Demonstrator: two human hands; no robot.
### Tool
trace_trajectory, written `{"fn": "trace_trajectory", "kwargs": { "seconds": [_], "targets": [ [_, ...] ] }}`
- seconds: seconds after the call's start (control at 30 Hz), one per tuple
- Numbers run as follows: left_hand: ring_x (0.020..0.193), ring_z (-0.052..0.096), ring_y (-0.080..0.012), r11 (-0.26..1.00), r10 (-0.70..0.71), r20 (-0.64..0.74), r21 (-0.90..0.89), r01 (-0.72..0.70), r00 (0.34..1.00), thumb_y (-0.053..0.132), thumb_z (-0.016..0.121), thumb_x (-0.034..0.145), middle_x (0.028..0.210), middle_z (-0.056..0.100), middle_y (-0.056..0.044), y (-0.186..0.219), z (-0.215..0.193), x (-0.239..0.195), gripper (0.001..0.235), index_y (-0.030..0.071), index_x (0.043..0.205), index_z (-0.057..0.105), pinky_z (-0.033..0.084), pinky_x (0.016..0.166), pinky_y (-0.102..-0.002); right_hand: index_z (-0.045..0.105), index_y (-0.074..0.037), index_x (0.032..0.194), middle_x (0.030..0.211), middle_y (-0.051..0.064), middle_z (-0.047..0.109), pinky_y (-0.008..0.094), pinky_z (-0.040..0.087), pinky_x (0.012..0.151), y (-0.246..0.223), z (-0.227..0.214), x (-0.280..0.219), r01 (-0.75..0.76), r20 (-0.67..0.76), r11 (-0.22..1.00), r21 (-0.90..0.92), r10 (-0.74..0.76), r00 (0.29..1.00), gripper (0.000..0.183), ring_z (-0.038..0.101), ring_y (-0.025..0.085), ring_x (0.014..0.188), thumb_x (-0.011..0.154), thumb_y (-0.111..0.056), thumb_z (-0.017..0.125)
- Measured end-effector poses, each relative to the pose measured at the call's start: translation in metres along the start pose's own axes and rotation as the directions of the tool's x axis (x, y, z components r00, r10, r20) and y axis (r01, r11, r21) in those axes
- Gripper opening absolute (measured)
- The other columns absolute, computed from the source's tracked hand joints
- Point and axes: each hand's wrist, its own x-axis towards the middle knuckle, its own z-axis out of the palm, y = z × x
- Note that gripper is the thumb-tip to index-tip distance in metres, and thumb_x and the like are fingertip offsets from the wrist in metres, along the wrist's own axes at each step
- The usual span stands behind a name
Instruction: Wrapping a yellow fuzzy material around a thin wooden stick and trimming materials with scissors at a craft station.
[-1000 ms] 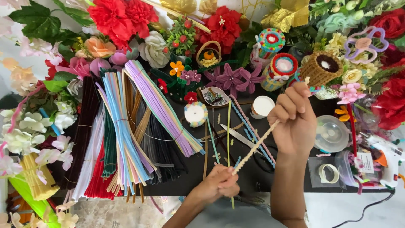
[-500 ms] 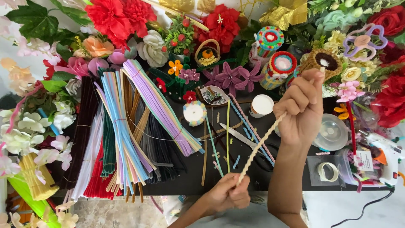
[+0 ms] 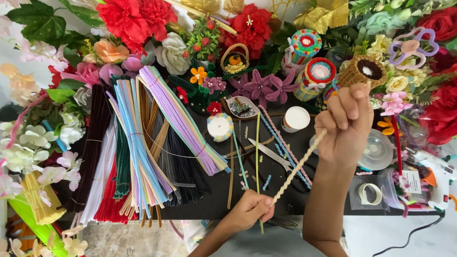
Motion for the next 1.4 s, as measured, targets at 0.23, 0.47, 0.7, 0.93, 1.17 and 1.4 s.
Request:
{"fn": "trace_trajectory", "kwargs": {
  "seconds": [0.23, 0.47, 0.7, 0.93, 1.17, 1.4],
  "targets": [
    [0.045, 0.027, -0.0074, 0.643, 0.215, 0.302, -0.76, 0.099, 0.929, 0.032, 0.039, 0.112, 0.052, 0.033, 0.006, -0.022, 0.008, 0.0, 0.051, 0.018, 0.063, 0.042, 0.022, 0.049, -0.023, 0.055, -0.007, 0.104, 0.063, -0.004, 0.046, 0.019, 0.022, 0.052, -0.003, 0.006, -0.007, -0.189, 0.136, 0.742, 0.643, 0.131, 0.982, 0.035, 0.03, 0.003, 0.048, 0.127, -0.019, 0.032],
    [0.045, 0.018, -0.0063, 0.34, 0.324, 0.324, -0.917, 0.21, 0.889, 0.034, 0.034, 0.112, 0.053, 0.024, 0.011, -0.034, 0.038, 0.007, 0.048, 0.022, 0.067, 0.041, 0.02, 0.05, -0.024, 0.067, -0.005, 0.106, 0.069, -0.002, 0.057, 0.014, 0.034, 0.049, 0.008, -0.006, 0.004, -0.27, 0.194, 0.702, 0.659, 0.189, 0.963, 0.048, 0.045, 0.002, 0.053, 0.131, -0.027, 0.032],
    [0.048, 0.029, -0.0064, 0.658, 0.144, 0.097, -0.752, -0.022, 0.985, 0.038, 0.05, 0.108, 0.059, 0.036, 0.008, -0.031, 0.019, 0.027, 0.036, 0.016, 0.081, 0.05, 0.025, 0.049, -0.023, 0.052, -0.008, 0.131, 0.082, -0.004, 0.057, 0.021, 0.045, 0.059, 0.03, 0.014, -0.025, -0.407, -0.057, 0.901, 0.15, 0.419, 0.906, 0.022, 0.05, 0.009, 0.068, 0.111, -0.017, 0.048],
    [0.051, 0.023, -0.0083, 0.918, -0.083, -0.115, -0.396, 0.031, 0.99, 0.045, 0.044, 0.109, 0.059, 0.032, 0.002, -0.042, 0.007, 0.038, 0.049, 0.012, 0.075, 0.054, 0.019, 0.052, -0.025, 0.058, -0.004, 0.144, 0.087, 0.006, 0.068, 0.029, 0.053, 0.069, 0.021, 0.0, -0.081, -0.363, -0.087, 0.458, -0.811, 0.519, 0.85, 0.046, 0.062, 0.014, 0.074, 0.103, -0.025, 0.052],
    [0.059, 0.04, -0.0068, 0.96, -0.218, 0.12, -0.151, 0.234, 0.969, 0.04, 0.043, 0.115, 0.065, 0.045, 0.003, -0.02, 0.021, 0.032, 0.045, 0.013, 0.084, 0.062, 0.033, 0.063, -0.023, 0.071, -0.005, 0.133, 0.063, 0.003, 0.058, 0.026, 0.036, 0.049, 0.007, -0.029, -0.1, -0.433, -0.232, 0.338, -0.835, 0.497, 0.836, 0.042, 0.043, 0.01, 0.052, 0.104, -0.026, 0.049],
    [0.065, 0.045, -0.0069, 0.965, -0.206, 0.171, -0.126, 0.229, 0.963, 0.043, 0.038, 0.117, 0.071, 0.052, 0.002, -0.034, 0.03, 0.027, 0.051, 0.013, 0.084, 0.064, 0.036, 0.067, -0.022, 0.074, 0.002, 0.127, 0.056, -0.003, 0.038, 0.026, 0.036, 0.058, 0.018, -0.037, -0.11, -0.471, -0.261, 0.504, -0.725, 0.431, 0.864, 0.044, 0.035, 0.008, 0.056, 0.107, -0.026, 0.047]
  ]
}}
